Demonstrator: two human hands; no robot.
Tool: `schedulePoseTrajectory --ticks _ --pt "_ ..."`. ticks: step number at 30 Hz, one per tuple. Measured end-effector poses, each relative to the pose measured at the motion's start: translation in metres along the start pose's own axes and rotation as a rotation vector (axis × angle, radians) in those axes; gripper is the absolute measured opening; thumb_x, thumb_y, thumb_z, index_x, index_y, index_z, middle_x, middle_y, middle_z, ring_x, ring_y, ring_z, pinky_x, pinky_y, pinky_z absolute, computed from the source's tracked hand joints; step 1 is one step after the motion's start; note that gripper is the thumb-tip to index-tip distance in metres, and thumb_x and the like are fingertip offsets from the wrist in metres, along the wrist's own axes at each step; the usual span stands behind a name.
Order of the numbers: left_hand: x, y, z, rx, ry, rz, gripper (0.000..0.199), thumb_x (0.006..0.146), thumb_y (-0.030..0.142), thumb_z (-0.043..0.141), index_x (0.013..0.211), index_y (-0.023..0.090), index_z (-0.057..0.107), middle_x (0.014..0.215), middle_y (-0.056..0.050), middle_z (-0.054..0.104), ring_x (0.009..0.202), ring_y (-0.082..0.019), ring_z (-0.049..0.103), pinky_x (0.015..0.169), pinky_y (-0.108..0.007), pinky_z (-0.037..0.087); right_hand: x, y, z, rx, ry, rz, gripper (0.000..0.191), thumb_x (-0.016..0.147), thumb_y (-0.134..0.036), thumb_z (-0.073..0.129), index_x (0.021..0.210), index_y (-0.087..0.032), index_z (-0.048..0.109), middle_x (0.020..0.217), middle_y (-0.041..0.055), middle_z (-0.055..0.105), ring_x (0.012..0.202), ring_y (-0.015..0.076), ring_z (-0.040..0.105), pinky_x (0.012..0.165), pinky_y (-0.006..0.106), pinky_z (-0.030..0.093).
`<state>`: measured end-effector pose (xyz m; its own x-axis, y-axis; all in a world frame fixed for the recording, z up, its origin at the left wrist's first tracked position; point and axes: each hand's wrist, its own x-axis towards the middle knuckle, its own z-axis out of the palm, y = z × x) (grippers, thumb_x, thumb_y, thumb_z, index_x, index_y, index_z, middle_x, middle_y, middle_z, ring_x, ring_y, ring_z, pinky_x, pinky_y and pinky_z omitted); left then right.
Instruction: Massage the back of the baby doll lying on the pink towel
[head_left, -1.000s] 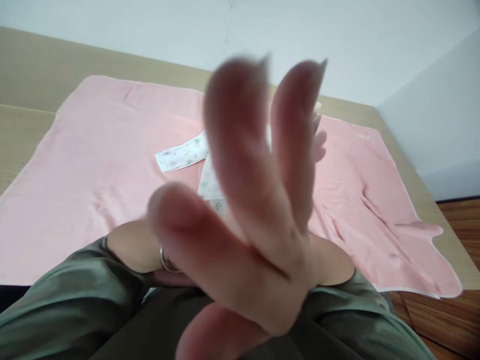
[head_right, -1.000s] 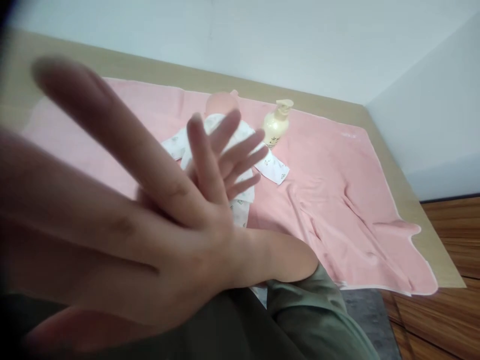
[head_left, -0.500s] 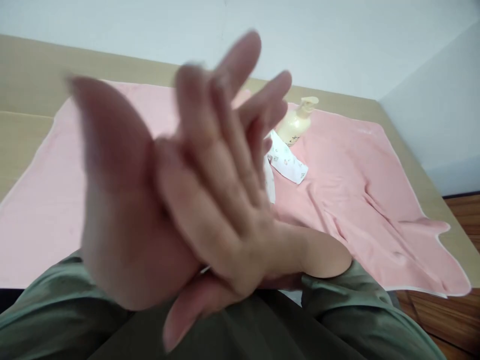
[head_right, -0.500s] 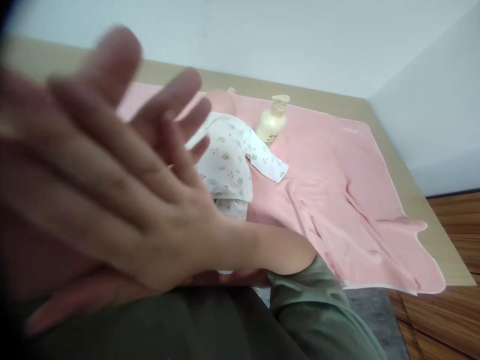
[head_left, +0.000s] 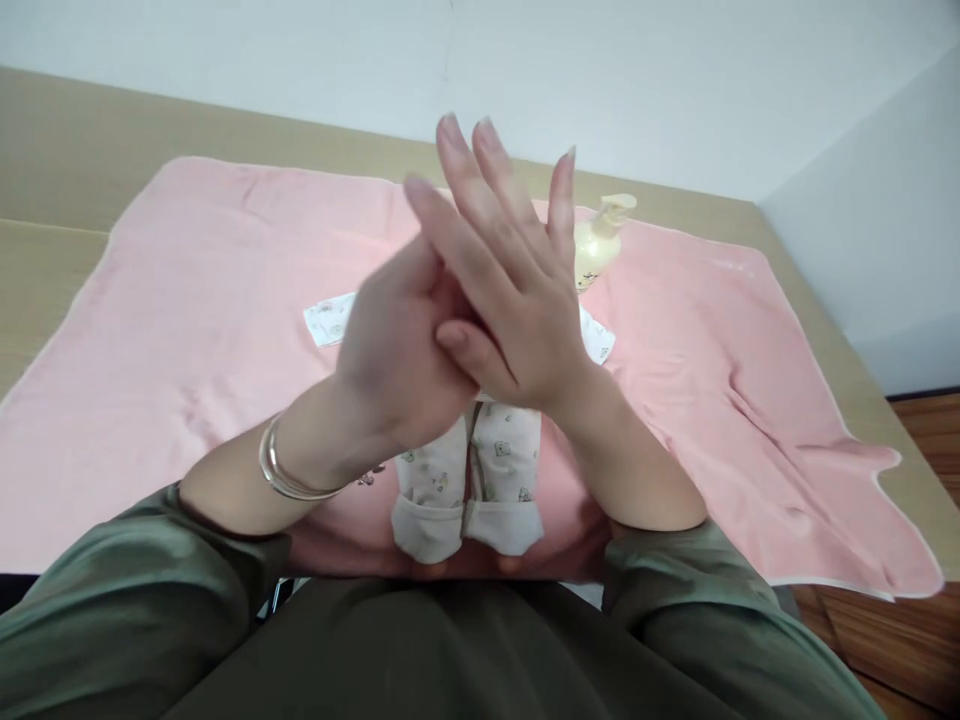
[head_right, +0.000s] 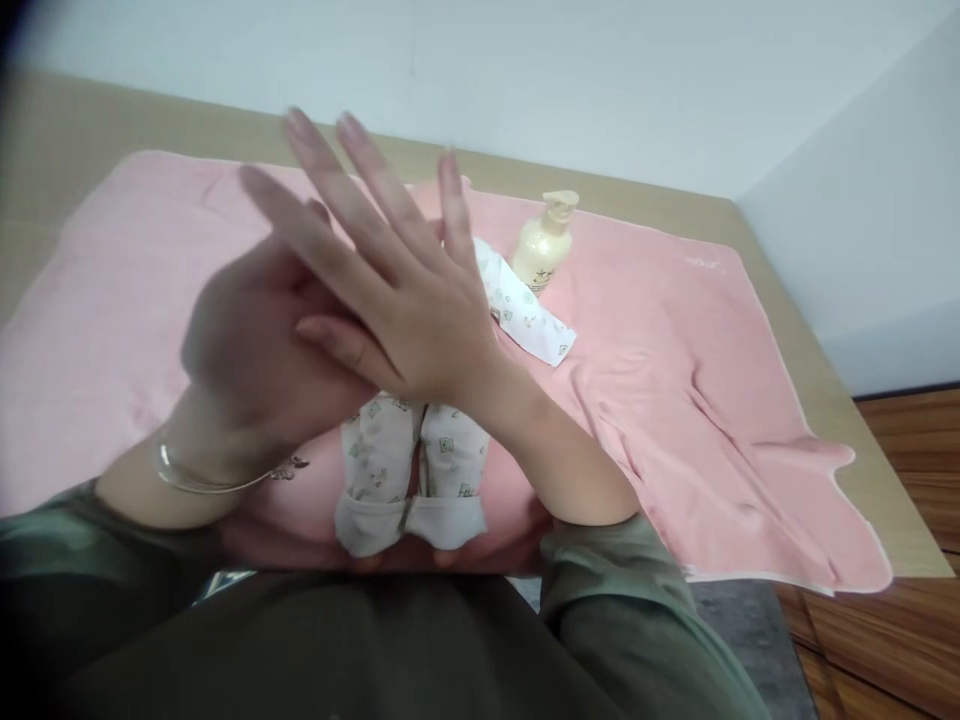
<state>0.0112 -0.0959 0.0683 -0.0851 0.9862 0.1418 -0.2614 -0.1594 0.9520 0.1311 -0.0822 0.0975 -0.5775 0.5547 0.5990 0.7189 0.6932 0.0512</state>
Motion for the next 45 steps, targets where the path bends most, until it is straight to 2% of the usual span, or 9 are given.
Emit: schedulePoseTrajectory --ticks 6,8,12,17,24,29,34,39,45 --pt "0.043 -0.01 0.014 -0.046 -0.081 0.011 0.035 0.11 0.027 0.036 0.082 0.02 0.056 0.081 0.0 0.053 0.088 -0.014 0.067 0.085 -0.031 0.059 0.002 0.034 0.039 0.14 -0.19 0.256 0.059 0.112 -0.035 0.025 0.166 -0.013 0.032 0.175 0.0161 0.033 0.156 0.0322 0.045 0.129 0.061 0.039" --pt "0.066 -0.031 0.012 0.071 0.039 0.038 0.034 0.105 0.02 0.045 0.071 0.021 0.048 0.074 0.001 0.05 0.073 -0.012 0.058 0.076 -0.03 0.056 -0.002 0.036 0.052 0.15 -0.344 0.298 0.062 0.109 -0.028 0.033 0.167 -0.01 0.028 0.174 0.0197 0.032 0.154 0.0377 0.047 0.125 0.066 0.042" --pt "0.104 -0.071 -0.005 0.296 0.156 0.024 0.028 0.099 0.013 0.051 0.075 0.022 0.062 0.09 -0.001 0.071 0.101 -0.018 0.067 0.103 -0.036 0.056 -0.014 0.029 0.073 0.195 -0.536 0.182 0.059 0.104 -0.03 0.046 0.159 -0.009 0.046 0.176 0.0178 0.031 0.164 0.0464 0.024 0.132 0.075 0.022" --pt "0.119 -0.101 -0.027 0.416 0.13 0.111 0.025 0.1 0.023 0.05 0.092 0.022 0.074 0.111 -0.003 0.08 0.118 -0.021 0.07 0.115 -0.04 0.052 -0.011 0.041 0.1 0.272 -0.485 0.09 0.058 0.099 -0.025 0.051 0.157 -0.017 0.052 0.173 0.0115 0.039 0.166 0.0391 0.022 0.136 0.072 0.007" --pt "0.119 -0.124 -0.043 0.63 0.097 0.309 0.03 0.1 0.025 0.048 0.109 0.023 0.076 0.129 -0.005 0.078 0.13 -0.021 0.068 0.13 -0.042 0.04 -0.008 0.105 0.122 0.296 -0.374 0.363 0.056 0.107 -0.037 0.035 0.16 -0.02 0.047 0.174 0.0088 0.037 0.164 0.03 0.032 0.135 0.061 0.024" --pt "0.119 -0.125 -0.042 0.625 0.123 0.3 0.031 0.096 0.023 0.048 0.107 0.024 0.076 0.126 -0.004 0.079 0.126 -0.021 0.069 0.126 -0.04 0.046 -0.014 0.063 0.12 0.083 -0.317 0.628 0.065 0.106 -0.035 0.037 0.159 0.003 0.04 0.167 0.0303 0.041 0.159 0.0451 0.036 0.132 0.069 0.023" --pt "0.116 -0.126 -0.041 0.555 0.136 0.232 0.034 0.092 0.02 0.045 0.107 0.022 0.075 0.127 -0.007 0.078 0.126 -0.024 0.069 0.122 -0.042 0.05 -0.013 0.029 0.115 0.123 -0.305 0.393 0.059 0.102 -0.027 0.042 0.159 -0.013 0.047 0.174 0.0152 0.035 0.164 0.0428 0.025 0.134 0.071 0.017" --pt "0.116 -0.124 -0.044 0.581 0.123 0.264 0.034 0.094 0.021 0.044 0.109 0.023 0.075 0.123 -0.005 0.079 0.119 -0.022 0.07 0.116 -0.038 0.054 -0.003 0.08 0.116 0.293 -0.488 0.159 0.054 0.104 -0.036 0.046 0.156 -0.025 0.053 0.175 0.0022 0.037 0.166 0.0311 0.027 0.138 0.063 0.015" --pt "0.12 -0.126 -0.045 0.626 0.112 0.289 0.029 0.094 0.021 0.049 0.106 0.026 0.074 0.125 -0.003 0.079 0.127 -0.025 0.066 0.12 -0.04 0.051 -0.008 0.116 0.128 0.3 -0.399 0.444 0.065 0.107 -0.057 0.038 0.164 -0.026 0.039 0.177 0.0061 0.031 0.167 0.0385 0.022 0.132 0.076 0.015"
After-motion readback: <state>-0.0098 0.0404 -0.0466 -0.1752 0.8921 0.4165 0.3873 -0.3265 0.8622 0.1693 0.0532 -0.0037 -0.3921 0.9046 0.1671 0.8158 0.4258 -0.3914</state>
